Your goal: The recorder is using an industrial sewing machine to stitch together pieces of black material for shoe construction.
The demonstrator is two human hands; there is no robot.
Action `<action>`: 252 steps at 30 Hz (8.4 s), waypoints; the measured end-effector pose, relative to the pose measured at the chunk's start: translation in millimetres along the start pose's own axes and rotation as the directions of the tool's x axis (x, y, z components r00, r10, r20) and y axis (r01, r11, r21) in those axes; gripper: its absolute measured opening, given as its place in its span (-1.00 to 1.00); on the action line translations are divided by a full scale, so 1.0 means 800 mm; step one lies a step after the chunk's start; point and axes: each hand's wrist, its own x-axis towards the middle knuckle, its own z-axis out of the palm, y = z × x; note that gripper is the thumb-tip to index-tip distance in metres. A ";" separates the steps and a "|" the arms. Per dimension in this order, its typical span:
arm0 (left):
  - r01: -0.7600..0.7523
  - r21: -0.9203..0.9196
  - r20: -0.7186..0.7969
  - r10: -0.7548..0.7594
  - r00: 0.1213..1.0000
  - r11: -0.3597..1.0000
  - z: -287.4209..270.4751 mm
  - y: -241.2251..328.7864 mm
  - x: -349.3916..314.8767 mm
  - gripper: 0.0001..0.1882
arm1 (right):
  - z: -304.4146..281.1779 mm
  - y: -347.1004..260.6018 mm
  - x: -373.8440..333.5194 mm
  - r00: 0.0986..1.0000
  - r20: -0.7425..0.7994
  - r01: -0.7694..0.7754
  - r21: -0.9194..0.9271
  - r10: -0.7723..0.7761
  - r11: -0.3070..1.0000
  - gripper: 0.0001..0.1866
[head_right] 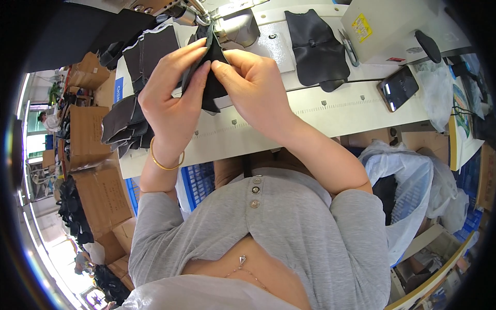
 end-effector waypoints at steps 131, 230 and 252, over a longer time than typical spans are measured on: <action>-0.404 0.378 -0.017 0.443 0.896 0.833 0.022 -0.014 0.000 -0.65 | -0.013 -0.011 0.010 0.996 0.088 -0.016 0.135 0.004 0.991 -0.76; -0.632 0.483 0.362 0.519 0.774 0.606 -0.042 -0.075 0.046 -0.54 | 0.064 0.020 0.032 0.988 -0.024 -0.149 0.162 0.155 0.975 -0.71; -0.581 0.309 0.234 0.532 0.814 0.753 -0.014 -0.072 0.044 -0.60 | 0.069 0.043 0.046 0.991 -0.130 -0.027 -0.073 0.018 0.997 -0.70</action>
